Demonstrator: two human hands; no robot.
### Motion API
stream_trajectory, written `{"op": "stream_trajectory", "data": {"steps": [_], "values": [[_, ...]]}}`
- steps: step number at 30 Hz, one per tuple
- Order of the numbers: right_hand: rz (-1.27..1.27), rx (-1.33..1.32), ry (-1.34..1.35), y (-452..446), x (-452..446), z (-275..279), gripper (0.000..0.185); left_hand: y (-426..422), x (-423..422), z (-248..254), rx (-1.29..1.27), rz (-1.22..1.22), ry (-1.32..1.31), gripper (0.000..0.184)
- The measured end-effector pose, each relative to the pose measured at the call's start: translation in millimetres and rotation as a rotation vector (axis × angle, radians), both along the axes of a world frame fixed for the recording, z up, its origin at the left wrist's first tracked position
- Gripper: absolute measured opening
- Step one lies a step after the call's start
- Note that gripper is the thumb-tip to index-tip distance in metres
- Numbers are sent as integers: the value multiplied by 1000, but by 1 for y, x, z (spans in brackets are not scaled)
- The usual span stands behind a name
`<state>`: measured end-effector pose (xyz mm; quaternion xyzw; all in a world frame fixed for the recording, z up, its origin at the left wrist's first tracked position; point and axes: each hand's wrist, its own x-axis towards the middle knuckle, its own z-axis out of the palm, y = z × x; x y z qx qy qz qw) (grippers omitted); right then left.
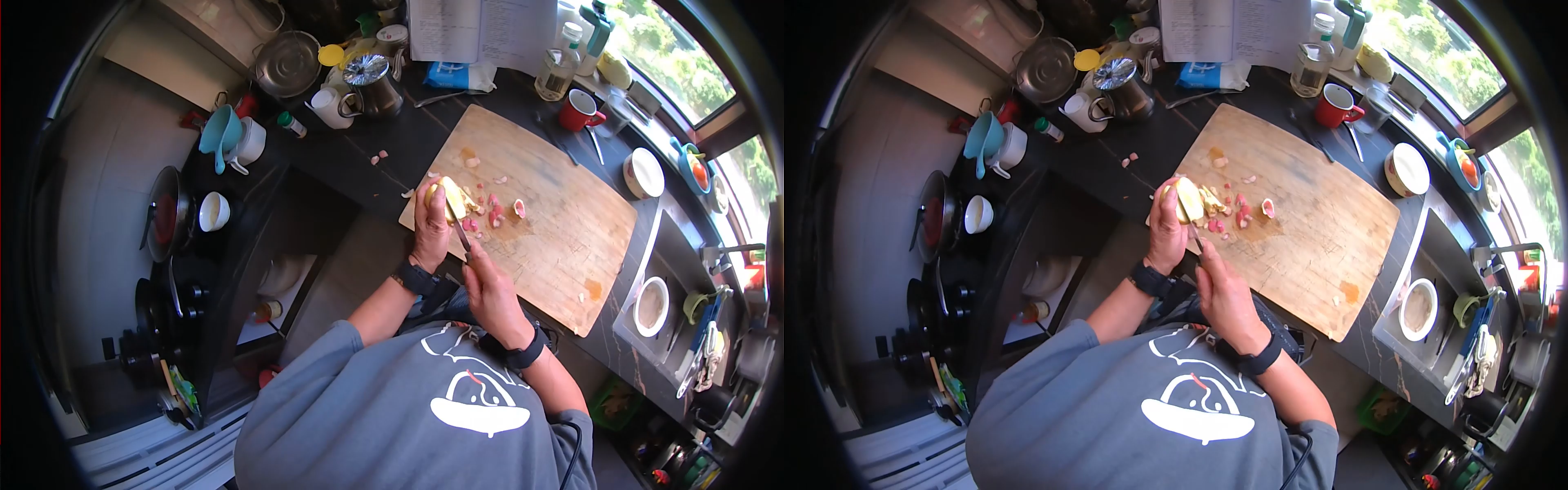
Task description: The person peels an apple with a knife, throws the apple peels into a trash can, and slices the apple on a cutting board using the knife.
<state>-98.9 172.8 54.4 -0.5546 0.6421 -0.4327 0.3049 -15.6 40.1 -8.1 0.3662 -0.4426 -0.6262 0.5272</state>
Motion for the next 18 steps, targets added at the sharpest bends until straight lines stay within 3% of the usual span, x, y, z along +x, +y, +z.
{"op": "stream_trajectory", "data": {"steps": [2, 3, 5, 8, 14, 18], "values": [[10, -17, -105, 3, -4, 5, 42, -7, 8, 9, 117, -260, 238, 49], [15, -14, -103, 5, -7, 5, 42, -9, 13, 13, 118, -255, 240, 49], [48, 233, -405, 8, -13, 7, 44, -12, 21, 19, 144, -409, 317, 56], [51, 412, -625, 5, -18, 20, 43, -12, 18, 14, 112, -390, 297, 58], [16, 31, -157, 0, -2, 6, 43, -5, 8, 15, 160, -305, 312, 49], [28, -27, -79, -4, 2, 0, 44, -5, 6, 12, 188, -265, 332, 43]]}}
